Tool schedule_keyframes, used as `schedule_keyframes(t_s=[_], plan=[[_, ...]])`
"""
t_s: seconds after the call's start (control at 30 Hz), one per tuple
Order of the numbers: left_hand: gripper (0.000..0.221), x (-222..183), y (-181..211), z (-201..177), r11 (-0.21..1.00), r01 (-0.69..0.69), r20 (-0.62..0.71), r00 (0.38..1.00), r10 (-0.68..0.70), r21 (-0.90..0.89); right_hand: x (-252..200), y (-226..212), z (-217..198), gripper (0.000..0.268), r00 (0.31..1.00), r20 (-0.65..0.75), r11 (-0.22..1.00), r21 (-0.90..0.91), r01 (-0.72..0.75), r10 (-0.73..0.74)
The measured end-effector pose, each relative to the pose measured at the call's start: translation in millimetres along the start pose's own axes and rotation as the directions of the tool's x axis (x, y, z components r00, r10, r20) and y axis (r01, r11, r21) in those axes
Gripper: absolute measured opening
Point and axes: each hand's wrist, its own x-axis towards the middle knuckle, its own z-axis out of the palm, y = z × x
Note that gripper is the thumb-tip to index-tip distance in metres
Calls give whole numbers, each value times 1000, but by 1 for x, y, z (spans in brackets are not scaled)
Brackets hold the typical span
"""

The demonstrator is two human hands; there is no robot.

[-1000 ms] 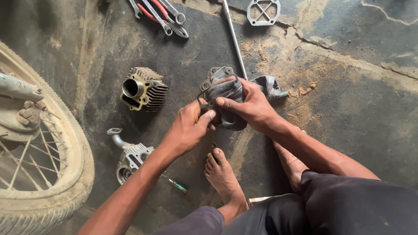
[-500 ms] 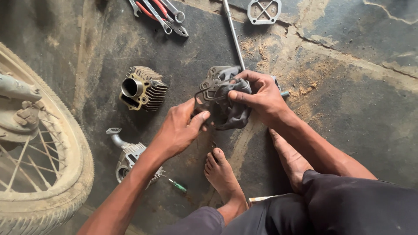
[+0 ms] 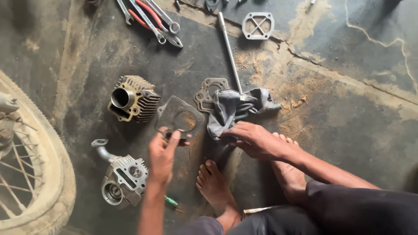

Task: The recorder and an assistant are cleaning and inspecting motorcycle engine components on a workshop floor.

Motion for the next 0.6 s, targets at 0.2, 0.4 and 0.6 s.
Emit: schedule_keyframes(t_s=[0.2, 0.4, 0.6], plan=[[16, 3, -56, 44, 988, 14, -45, 999, -21, -154, 5, 1, -42, 50, 880, 367, 760, -465, 454, -301], [23, 14, -81, 68, 965, 56, 3, 998, -58, 257, -86, 40, 71, 41, 999, -14, 625, -779, -44, 52], [35, 28, -130, 83, 816, -126, -27, 985, 170, 565, -92, 45, 78, 43, 989, -86, 580, -803, -140, 119]])
